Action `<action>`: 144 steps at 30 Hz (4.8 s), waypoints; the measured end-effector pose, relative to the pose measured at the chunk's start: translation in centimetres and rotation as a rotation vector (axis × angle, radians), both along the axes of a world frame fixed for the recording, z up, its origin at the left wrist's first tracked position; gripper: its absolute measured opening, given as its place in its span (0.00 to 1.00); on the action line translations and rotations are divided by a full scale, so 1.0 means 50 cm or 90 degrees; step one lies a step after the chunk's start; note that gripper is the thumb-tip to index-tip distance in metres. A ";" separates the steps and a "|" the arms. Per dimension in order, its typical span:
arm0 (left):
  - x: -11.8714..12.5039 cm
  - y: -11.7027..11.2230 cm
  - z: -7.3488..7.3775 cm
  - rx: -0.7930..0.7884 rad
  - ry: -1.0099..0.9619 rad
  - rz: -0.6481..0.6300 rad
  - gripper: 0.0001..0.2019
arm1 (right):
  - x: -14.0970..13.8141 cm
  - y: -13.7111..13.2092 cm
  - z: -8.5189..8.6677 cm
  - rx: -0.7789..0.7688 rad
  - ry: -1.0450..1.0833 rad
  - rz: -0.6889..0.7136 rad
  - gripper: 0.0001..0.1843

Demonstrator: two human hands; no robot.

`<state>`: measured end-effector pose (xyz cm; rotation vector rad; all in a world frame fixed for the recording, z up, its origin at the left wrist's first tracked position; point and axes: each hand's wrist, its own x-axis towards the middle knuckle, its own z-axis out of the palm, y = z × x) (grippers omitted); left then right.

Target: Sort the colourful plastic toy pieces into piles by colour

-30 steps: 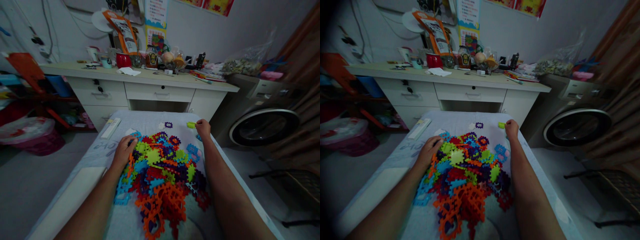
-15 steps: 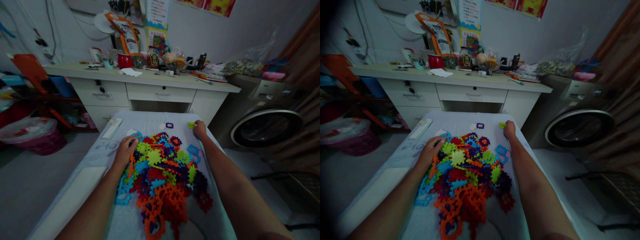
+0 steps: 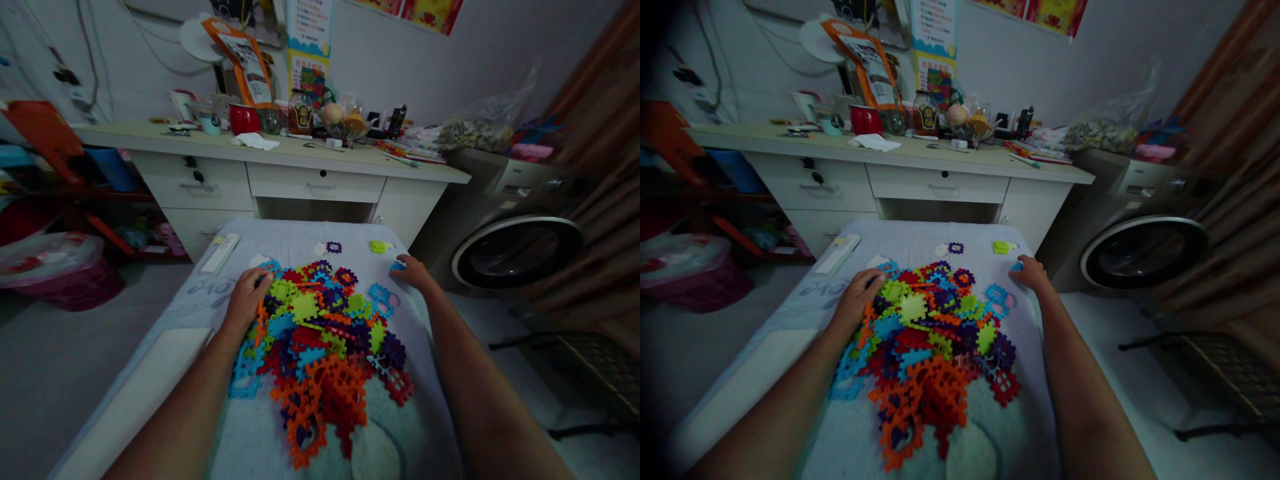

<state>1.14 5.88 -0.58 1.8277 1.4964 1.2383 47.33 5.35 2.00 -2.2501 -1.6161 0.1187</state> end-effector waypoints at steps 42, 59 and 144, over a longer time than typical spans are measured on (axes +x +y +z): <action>-0.003 0.008 -0.009 -0.005 0.007 0.004 0.24 | -0.066 -0.111 0.037 -0.037 0.048 0.120 0.14; -0.002 0.003 -0.002 -0.009 0.008 -0.001 0.24 | -0.108 -0.129 0.059 -0.189 -0.201 0.127 0.21; -0.004 0.008 -0.010 -0.013 0.024 0.001 0.25 | -0.083 -0.099 0.057 0.069 -0.117 0.030 0.25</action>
